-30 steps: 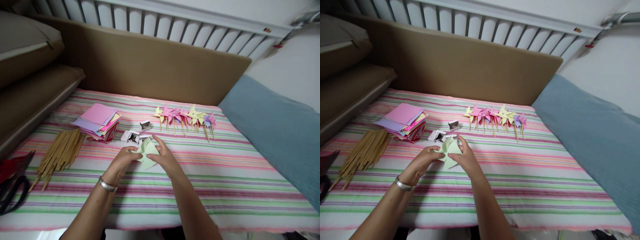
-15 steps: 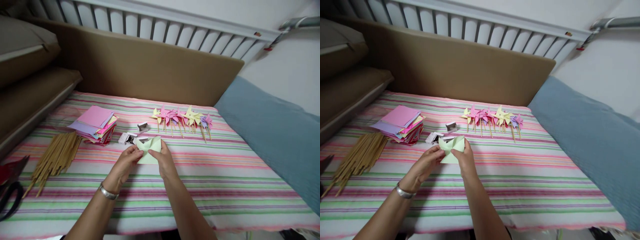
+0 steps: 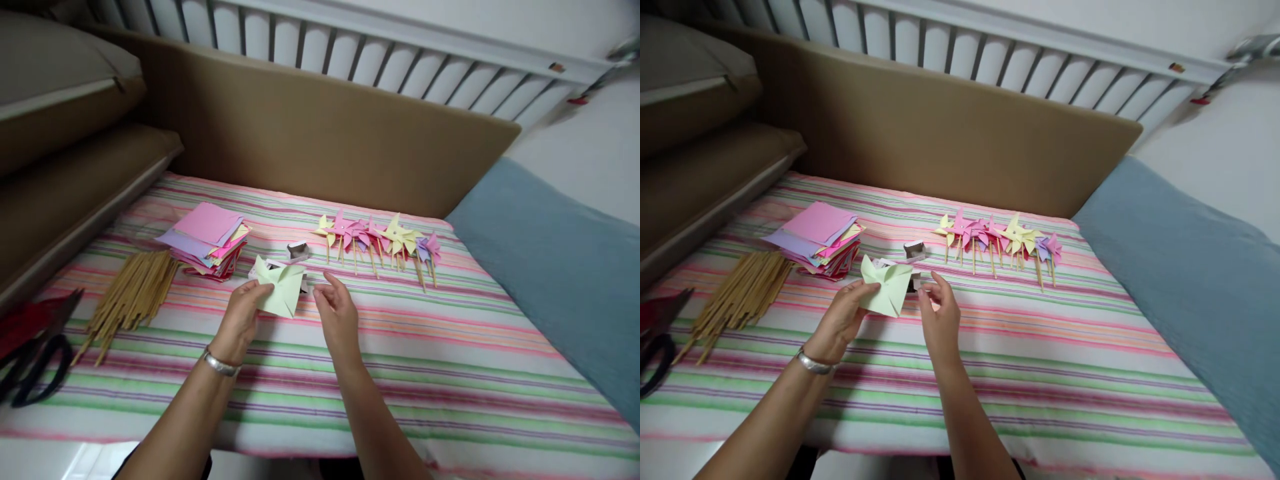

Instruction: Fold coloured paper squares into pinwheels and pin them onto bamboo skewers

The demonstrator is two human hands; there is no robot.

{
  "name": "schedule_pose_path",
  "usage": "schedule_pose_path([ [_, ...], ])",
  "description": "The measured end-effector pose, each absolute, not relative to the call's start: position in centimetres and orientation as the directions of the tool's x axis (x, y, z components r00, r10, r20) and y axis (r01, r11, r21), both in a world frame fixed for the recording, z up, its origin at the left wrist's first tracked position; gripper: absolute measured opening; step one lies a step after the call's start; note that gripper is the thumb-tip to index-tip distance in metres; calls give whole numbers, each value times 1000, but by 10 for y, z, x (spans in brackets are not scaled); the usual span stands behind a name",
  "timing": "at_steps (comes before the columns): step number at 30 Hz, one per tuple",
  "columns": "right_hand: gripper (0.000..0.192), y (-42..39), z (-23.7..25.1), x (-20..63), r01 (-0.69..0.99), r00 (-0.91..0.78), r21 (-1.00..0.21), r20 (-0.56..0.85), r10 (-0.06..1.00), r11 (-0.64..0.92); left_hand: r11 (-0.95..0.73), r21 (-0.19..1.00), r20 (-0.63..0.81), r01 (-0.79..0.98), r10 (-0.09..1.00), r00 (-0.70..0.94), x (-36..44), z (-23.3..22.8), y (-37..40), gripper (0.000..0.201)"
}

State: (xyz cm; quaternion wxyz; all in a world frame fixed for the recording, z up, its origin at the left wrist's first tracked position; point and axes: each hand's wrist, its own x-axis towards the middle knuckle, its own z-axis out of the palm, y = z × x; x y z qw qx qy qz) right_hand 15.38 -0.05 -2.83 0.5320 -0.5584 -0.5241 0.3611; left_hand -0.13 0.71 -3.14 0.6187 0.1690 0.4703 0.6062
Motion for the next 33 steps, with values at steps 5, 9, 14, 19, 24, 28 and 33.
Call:
schedule_pose_path([
  [5, 32, -13, -27, 145, 534, -254, -603, 554, 793, 593, 201, 781, -413, -592, 877, -247, -17, -27, 10, 22],
  [9, 26, -15, -33, 136, 581, -343, -495, 572, 746, 646, 220, 782, -415, -584, 882, -223, -15, -23, 9, 22],
  [14, 16, -10, -36, 140, 566, -294, -505, 614, 732, 652, 240, 789, -415, -566, 887, -202, -9, -23, 9, 21],
  [19, 13, -8, -30, 143, 565, -245, -581, 561, 791, 586, 269, 842, -384, -468, 908, -168, -3, -24, 7, 21],
  [24, 11, -7, -30, 145, 582, -164, -653, 489, 857, 485, 253, 894, -301, -371, 950, -79, 6, -24, 3, 18],
  [28, 8, -6, -30, 145, 586, -120, -674, 477, 870, 450, 257, 907, -287, -335, 957, -45, 7, -27, 3, 17],
  [33, 7, -5, -30, 145, 600, -109, -671, 471, 876, 436, 266, 913, -282, -309, 959, -8, 5, -28, 4, 16],
])
